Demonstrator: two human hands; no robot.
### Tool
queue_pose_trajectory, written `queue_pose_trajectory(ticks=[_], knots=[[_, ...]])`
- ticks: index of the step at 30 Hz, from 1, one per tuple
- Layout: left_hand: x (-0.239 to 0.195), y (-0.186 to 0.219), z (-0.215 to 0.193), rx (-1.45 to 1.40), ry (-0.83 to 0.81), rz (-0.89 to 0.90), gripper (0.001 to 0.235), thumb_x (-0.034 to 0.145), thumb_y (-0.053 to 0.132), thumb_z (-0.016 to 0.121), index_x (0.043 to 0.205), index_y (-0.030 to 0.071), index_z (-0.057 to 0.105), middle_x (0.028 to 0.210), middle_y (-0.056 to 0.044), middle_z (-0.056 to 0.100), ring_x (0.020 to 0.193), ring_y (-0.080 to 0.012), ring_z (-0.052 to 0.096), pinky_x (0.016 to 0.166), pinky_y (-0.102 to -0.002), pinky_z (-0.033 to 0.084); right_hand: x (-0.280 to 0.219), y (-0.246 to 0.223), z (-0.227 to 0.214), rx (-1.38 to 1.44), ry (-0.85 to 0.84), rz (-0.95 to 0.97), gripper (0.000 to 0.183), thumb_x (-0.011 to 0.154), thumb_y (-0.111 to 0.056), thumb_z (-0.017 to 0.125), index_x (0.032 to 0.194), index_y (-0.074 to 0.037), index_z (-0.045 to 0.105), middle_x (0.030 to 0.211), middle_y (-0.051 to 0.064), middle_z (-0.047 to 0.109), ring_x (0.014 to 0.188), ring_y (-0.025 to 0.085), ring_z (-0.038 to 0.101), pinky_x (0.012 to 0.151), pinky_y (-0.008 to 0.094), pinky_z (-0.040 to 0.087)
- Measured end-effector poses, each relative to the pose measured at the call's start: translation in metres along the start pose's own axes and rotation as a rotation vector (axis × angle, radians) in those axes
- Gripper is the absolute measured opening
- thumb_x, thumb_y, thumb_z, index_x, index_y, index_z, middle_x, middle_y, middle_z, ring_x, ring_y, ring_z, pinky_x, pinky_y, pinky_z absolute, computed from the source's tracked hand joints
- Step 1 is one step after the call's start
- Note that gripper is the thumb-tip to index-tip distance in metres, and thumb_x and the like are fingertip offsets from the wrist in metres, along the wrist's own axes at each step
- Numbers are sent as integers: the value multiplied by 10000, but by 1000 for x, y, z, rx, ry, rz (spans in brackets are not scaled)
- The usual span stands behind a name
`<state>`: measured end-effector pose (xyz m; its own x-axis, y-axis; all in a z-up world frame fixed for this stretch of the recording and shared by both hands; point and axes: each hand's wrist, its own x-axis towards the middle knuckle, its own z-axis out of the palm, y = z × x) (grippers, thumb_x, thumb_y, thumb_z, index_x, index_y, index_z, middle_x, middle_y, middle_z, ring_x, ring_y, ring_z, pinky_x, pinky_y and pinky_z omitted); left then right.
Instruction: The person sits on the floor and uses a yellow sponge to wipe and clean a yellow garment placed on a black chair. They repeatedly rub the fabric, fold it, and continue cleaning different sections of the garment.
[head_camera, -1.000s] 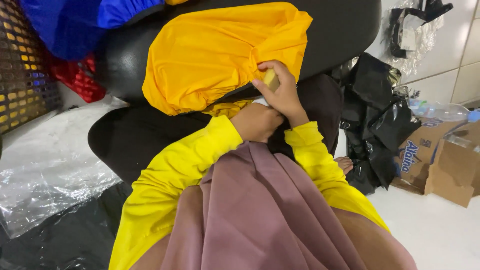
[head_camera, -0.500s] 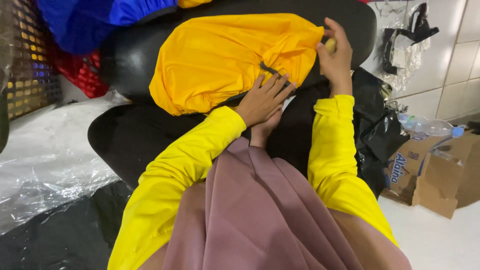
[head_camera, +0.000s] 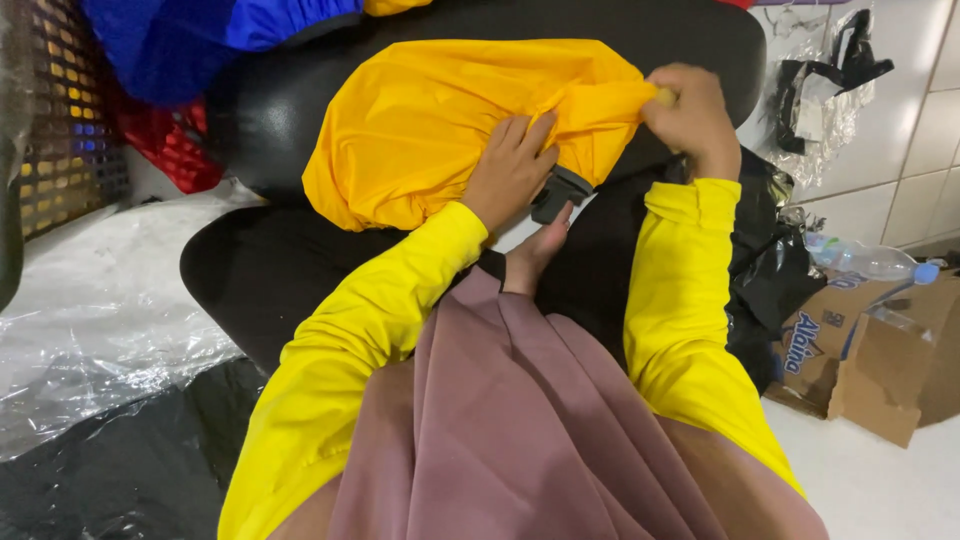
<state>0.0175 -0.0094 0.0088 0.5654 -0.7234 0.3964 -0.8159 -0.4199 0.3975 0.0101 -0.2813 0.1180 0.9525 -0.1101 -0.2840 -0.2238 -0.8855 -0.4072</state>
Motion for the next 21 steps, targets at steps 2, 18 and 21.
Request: queue_pose_trajectory(ticks=[2, 18, 21], knots=[[0, -3, 1, -11, 68, 28, 167, 954, 242, 696, 1055, 111, 677, 1350, -151, 537, 1078, -340, 530, 953, -460, 438, 12, 5, -7, 39, 362, -127, 66, 861, -11, 605, 859, -54, 656, 884, 70, 669, 823, 237, 633, 717, 391, 466], [-6, 15, 0, -106, 363, 165, 279, 1065, 204, 584, 810, 91, 558, 762, -57, 527, 705, -231, 467, 534, -370, 405, -52, -28, 48, 363, 624, 39, 507, 873, -48, 463, 1379, -86, 469, 1290, 124, 451, 1261, 272, 472, 1114, 413, 366], [-6, 8, 3, 103, 309, 148, 165, 1080, 285, 623, 1082, 123, 655, 1062, -41, 662, 1206, -271, 583, 896, -393, 492, -53, -75, 39, 316, 578, -84, 384, 881, -171, 440, 1233, -28, 493, 1214, 125, 456, 1140, 268, 480, 999, 374, 400]])
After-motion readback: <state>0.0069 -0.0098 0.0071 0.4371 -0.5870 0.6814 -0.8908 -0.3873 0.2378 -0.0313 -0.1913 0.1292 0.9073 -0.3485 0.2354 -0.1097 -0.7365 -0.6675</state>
